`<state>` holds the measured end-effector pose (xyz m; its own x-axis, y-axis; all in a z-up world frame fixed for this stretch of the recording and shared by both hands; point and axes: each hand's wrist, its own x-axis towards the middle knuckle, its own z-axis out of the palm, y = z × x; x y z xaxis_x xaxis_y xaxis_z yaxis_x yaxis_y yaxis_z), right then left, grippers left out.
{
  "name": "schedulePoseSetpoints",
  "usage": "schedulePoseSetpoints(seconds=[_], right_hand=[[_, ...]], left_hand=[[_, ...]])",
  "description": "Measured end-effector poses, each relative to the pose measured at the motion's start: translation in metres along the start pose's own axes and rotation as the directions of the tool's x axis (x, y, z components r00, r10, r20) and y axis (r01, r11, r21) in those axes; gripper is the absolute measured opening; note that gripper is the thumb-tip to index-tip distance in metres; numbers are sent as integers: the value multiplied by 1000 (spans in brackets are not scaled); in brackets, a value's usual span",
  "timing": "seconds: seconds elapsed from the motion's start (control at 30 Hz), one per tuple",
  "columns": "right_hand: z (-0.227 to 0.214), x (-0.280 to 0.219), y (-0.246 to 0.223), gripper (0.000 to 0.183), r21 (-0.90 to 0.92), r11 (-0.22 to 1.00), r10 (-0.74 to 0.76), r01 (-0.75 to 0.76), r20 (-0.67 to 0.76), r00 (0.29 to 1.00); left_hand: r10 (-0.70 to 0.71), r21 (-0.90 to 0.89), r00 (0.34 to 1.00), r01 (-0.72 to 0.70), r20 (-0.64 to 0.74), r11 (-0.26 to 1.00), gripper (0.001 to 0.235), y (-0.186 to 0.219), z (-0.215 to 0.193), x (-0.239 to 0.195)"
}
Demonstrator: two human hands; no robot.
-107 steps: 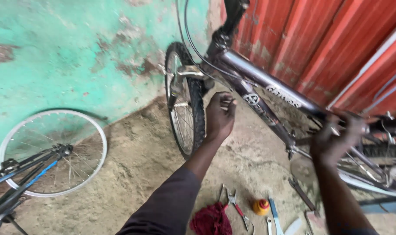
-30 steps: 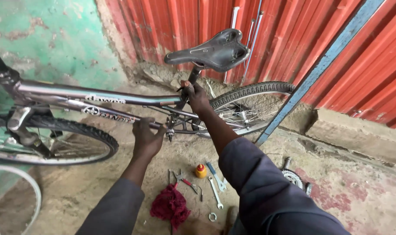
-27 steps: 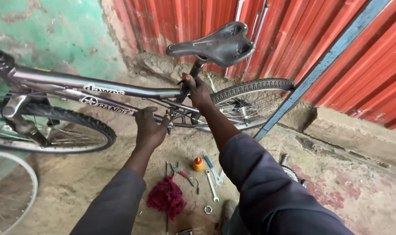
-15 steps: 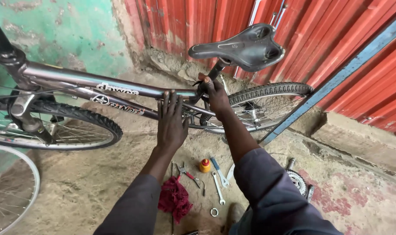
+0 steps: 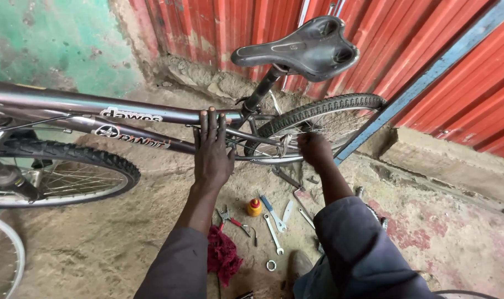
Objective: The person works on the front brake system of a bicycle, using a yellow bottle to apply lubricant to the brake cable and then threading the cable through the brake caliper. They use a red cloth to wipe the components and their hands during the process.
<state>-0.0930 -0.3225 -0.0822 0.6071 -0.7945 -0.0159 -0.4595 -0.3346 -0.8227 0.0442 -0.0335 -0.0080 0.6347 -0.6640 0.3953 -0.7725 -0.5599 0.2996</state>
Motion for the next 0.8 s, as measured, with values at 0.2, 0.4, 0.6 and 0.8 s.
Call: schedulePoseSetpoints(seconds=[0.2, 0.4, 0.6, 0.8], right_hand=[[7, -6, 23, 41, -75, 997, 37, -12, 335, 942], [17, 13, 30, 34, -66, 987, -111, 148, 387, 915], [6, 12, 13, 34, -241, 956, -42, 166, 447, 893], [-19, -5, -41, 35, -437, 885, 73, 158, 466, 882]], left_hand=[[69, 53, 998, -69, 0, 996, 101, -5, -2, 2], [106, 47, 993, -109, 58, 993, 103, -11, -14, -1], [114, 54, 991, -117, 68, 992, 103, -9, -15, 1], [103, 57, 993, -106, 64, 993, 102, -6, -13, -1]])
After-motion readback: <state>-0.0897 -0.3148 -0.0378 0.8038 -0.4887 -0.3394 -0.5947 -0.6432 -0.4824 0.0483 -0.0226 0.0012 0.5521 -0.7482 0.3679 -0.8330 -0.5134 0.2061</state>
